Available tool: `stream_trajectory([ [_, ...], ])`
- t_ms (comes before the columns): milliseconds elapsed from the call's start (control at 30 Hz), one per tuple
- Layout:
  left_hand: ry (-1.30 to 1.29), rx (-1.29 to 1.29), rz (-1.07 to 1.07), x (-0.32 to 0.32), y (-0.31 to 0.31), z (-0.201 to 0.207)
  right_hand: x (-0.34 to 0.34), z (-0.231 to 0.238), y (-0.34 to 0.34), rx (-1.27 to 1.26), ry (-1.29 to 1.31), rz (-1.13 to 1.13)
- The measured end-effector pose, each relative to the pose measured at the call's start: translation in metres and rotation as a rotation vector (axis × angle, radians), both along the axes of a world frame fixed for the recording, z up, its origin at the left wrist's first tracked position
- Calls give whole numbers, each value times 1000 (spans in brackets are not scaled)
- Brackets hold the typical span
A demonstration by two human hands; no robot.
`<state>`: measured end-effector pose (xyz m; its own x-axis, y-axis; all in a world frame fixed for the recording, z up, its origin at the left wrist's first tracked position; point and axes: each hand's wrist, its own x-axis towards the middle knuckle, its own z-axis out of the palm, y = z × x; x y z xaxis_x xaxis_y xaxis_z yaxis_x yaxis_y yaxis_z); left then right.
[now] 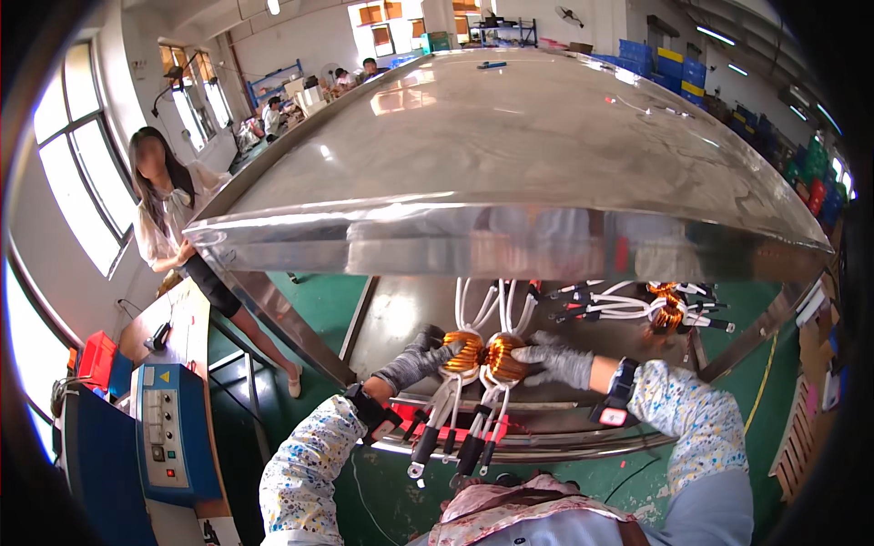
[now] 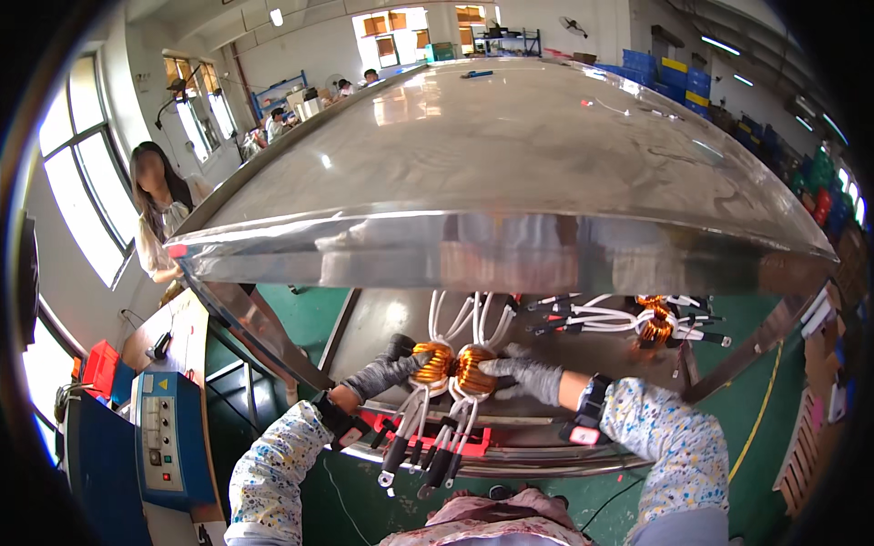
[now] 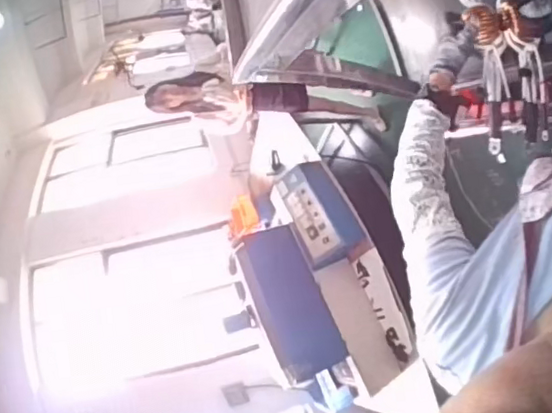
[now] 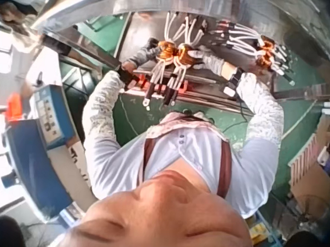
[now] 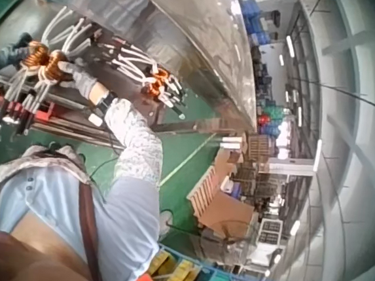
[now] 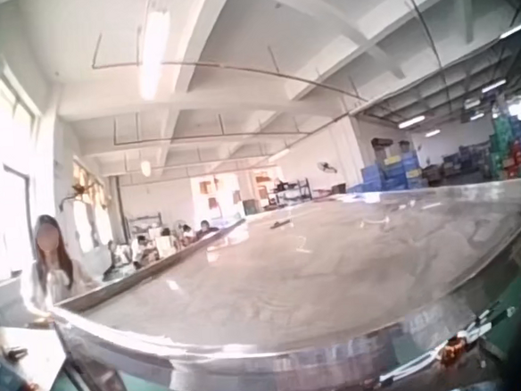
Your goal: Processing induction coils by placing them into a heat treatment or testing machine and then organizing them on a metal rack.
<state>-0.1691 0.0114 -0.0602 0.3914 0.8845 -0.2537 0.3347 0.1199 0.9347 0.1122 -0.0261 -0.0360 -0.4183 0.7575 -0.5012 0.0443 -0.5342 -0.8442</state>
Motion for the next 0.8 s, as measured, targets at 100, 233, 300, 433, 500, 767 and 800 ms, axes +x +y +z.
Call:
stream_trajectory([
  [100, -34, 204, -24, -1, 11, -32, -15, -16, 1, -209, 195, 59],
  [233, -274, -95, 9, 25, 4, -15, -11, -43, 9, -245, 481, 48],
  [300, -284, 48, -24, 23, -2, -17, -18, -59, 10, -241, 778, 44],
  [433, -95, 224, -14, 17, -30, 12, -28, -42, -7, 0, 778, 94],
  [500, -328, 179, 63, 9, -60, 29, -35, -9, -24, 83, 655, 90],
  [767, -114, 333, 189, -24, -210, 94, -106, -49, -111, 134, 512, 172],
  [800, -153, 313, 215, -35, -230, 90, -106, -30, -129, -346, 700, 186],
])
